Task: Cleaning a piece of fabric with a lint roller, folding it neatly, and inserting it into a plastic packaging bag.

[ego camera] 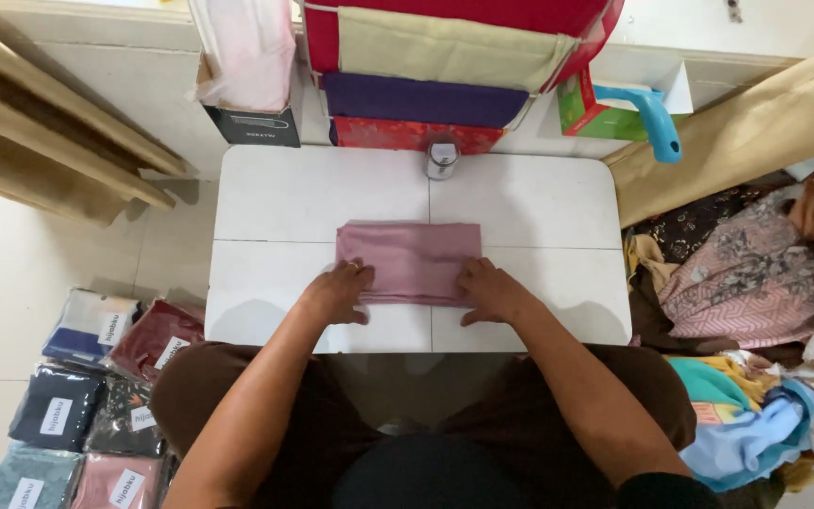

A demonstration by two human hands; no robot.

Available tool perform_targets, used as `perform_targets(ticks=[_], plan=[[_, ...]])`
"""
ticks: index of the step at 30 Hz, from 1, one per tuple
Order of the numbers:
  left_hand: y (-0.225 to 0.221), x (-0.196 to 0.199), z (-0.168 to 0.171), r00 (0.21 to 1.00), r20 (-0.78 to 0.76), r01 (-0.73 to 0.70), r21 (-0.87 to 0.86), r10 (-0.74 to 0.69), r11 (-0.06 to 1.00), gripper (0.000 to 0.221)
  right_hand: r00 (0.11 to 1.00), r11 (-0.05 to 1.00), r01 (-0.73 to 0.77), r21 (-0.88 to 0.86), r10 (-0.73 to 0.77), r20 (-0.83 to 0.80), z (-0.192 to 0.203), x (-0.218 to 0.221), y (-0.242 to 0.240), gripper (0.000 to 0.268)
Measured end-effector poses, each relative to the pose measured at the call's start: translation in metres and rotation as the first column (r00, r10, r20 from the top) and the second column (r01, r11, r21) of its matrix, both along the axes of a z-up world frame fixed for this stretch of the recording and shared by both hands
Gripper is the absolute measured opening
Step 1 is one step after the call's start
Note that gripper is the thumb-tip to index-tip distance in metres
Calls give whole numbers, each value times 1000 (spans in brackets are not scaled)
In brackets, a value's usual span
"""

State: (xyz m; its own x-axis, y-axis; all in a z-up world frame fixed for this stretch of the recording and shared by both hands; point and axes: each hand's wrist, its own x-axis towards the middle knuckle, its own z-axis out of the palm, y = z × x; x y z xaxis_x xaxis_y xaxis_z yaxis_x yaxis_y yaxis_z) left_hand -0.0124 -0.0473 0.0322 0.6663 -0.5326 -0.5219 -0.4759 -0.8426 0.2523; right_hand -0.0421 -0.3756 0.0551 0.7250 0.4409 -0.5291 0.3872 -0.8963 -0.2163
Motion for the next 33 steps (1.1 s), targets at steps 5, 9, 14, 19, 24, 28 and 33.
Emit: perform_targets(ticks=[5, 9, 14, 19, 24, 28, 33], plan=[[-2, 14, 11, 934, 355, 4, -106, 34, 994, 33, 975, 997, 58, 45, -66, 213, 36, 11, 15, 43], [-11, 19, 45, 952, 305, 68, -134, -24, 989, 53, 969, 987, 90, 131, -117, 216, 44, 24, 28, 75], [-2, 21, 16, 986, 128, -92, -100, 105, 991, 81, 984, 988, 90, 128, -108, 140, 15, 15, 15, 89], [1, 17, 18, 980, 110, -164, -33, 167, 986, 102, 976, 979, 134, 155, -157, 149, 24, 13, 12, 94], [-4, 27, 38, 985, 66, -167, 78, 162, 983, 103, 486, 961, 49, 274, -262, 834, 152, 29, 3, 65], [-10, 36, 40, 987, 119, -117, 65, 109, 991, 82, 68, 933, 265, 245, -272, 960, 232, 72, -62, 53], [-6, 32, 38, 989, 135, -53, -23, 56, 998, 49, 528, 667, 744, 44, -626, 574, 173, 147, -175, 68]])
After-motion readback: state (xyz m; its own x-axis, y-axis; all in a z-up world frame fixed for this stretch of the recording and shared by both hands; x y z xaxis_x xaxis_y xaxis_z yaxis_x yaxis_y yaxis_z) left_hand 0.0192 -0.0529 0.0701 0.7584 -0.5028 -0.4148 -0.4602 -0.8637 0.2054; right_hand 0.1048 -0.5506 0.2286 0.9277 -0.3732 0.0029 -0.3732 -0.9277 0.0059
